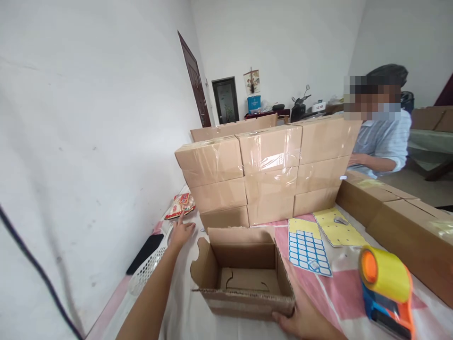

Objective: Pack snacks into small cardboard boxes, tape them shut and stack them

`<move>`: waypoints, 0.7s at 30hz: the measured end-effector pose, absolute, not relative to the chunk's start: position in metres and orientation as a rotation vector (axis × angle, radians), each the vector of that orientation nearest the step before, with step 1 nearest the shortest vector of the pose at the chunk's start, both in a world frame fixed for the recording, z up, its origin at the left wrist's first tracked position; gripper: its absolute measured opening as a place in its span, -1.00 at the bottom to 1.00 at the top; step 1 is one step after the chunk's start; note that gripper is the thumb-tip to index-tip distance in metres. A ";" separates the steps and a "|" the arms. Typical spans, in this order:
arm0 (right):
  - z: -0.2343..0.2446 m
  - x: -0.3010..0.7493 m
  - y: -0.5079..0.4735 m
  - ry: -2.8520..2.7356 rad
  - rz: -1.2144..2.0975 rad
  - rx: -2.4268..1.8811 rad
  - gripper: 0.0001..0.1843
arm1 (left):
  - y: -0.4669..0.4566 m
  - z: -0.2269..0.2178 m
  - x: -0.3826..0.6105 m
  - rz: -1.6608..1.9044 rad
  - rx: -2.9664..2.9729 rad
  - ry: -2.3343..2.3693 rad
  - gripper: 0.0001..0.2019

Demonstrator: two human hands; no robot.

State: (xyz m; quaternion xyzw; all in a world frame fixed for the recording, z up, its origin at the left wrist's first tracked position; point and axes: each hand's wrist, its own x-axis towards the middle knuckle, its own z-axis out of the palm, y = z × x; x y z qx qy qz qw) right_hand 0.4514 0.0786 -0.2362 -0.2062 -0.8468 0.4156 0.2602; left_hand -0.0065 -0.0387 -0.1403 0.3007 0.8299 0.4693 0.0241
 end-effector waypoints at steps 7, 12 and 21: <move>-0.245 0.456 0.084 -2.381 1.138 -0.558 0.47 | 0.004 -0.138 -0.058 1.103 1.018 2.927 -0.86; -0.228 0.453 0.080 -2.294 1.198 -0.531 0.36 | -0.055 -0.074 -0.045 1.243 1.160 3.144 -0.85; -0.190 0.456 0.056 -2.255 1.279 -0.340 0.35 | -0.209 0.074 0.087 2.154 1.406 3.114 -0.95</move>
